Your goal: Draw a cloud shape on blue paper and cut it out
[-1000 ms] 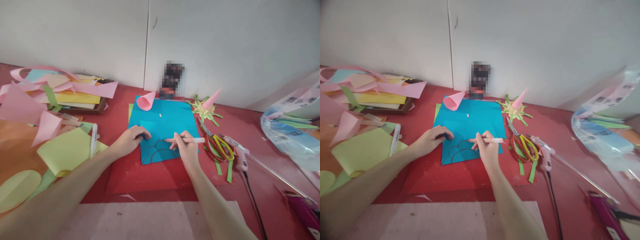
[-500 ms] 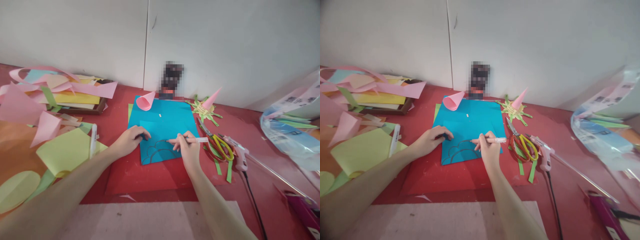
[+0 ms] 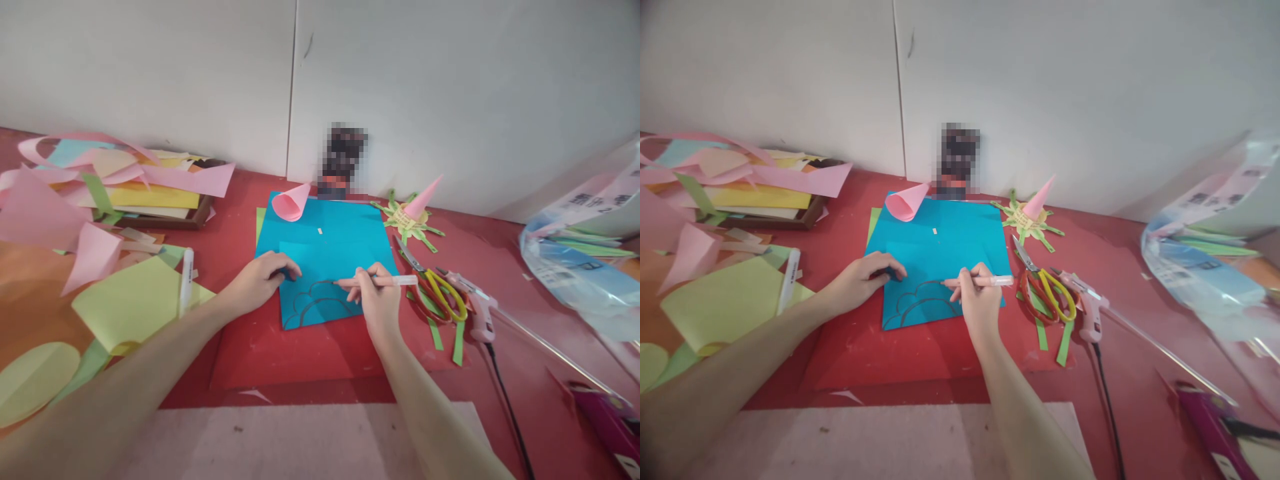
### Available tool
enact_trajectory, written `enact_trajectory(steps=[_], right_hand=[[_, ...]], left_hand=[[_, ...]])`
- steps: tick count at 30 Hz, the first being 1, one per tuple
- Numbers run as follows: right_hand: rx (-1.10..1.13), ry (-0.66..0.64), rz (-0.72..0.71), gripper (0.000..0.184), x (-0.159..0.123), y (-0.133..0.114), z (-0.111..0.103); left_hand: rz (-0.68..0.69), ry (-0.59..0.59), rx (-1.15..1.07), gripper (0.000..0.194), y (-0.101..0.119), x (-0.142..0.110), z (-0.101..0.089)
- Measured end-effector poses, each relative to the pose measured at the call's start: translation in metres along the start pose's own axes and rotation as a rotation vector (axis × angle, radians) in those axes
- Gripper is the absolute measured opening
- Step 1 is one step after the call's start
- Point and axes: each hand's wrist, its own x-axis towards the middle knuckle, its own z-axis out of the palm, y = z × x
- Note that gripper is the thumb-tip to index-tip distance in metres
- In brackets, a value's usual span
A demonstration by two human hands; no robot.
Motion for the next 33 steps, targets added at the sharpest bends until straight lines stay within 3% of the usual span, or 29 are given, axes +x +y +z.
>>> enact_trajectory(steps=[6,13,29,33], right_hand=[[0.013,-0.048,-0.011,0.028,0.0021,0.002,0.0019],[0.033,0.034,0.027,0.025,-0.0011,-0.0007,0.0],[0.096,-0.002,0.023,0.026,-0.0009,0.0005,-0.0011],[0.026,-0.022,-0.002,0.027,0.0007,0.0018,0.0]], left_hand=[[-0.007,-0.009,0.003,0.027,0.0011,0.0001,-0.0007],[-0.003,0.001,0.008,0.028,0.0011,0.0001,-0.0002],[-0.016,-0.004,-0.004,0.027,0.0041,0.0008,-0.0014],[-0.016,-0.002,-0.006,0.027,0.0026,0.0006,-0.0009]])
